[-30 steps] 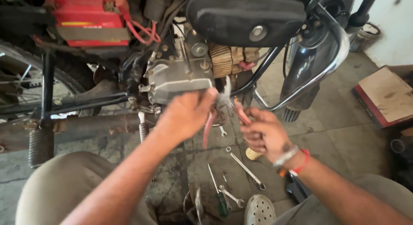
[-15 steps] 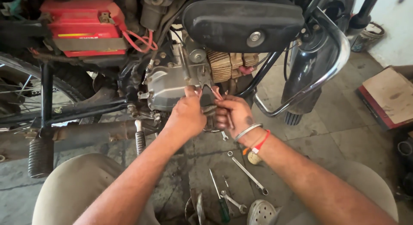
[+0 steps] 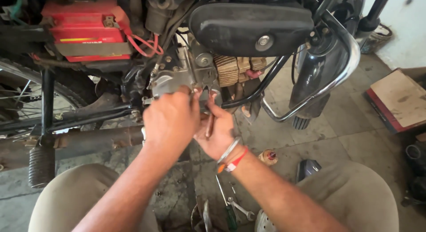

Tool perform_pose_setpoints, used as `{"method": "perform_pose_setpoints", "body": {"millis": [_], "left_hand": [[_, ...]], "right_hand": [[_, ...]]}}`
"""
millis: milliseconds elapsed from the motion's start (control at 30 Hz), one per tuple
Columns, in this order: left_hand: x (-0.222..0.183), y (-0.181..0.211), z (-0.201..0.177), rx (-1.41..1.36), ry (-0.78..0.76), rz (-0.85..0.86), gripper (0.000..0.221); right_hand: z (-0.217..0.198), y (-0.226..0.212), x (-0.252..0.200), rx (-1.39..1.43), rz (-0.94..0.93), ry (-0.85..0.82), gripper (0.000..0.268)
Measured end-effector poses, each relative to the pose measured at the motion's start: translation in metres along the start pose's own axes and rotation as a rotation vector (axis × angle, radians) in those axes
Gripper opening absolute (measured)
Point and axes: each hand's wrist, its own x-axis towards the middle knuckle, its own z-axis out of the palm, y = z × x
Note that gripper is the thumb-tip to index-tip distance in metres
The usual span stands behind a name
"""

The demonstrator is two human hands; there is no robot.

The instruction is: Pouring engine oil into a motorcycle and performing various repairs and adjustments on the engine using hand tools.

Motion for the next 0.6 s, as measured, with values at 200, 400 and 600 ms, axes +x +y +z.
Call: {"method": "perform_pose_setpoints", "body": {"millis": [200, 400, 600], "left_hand": [[-0.001, -0.013, -0.025, 0.118, 0.310, 0.035, 0.031], [-0.005, -0.023, -0.032, 0.123, 0.430, 0.066, 0.030], [-0.006, -0.030, -0.036, 0.106, 0.418, 0.043, 0.030]], "right_hand": [[0.020, 0.020, 0.009, 0.034, -0.108, 0.019, 0.044], [0.008, 0.044, 0.040, 0.067, -0.160, 0.033, 0.049], [0.050, 0.055, 0.055, 0.218, -0.240, 0.071, 0.055]]}}
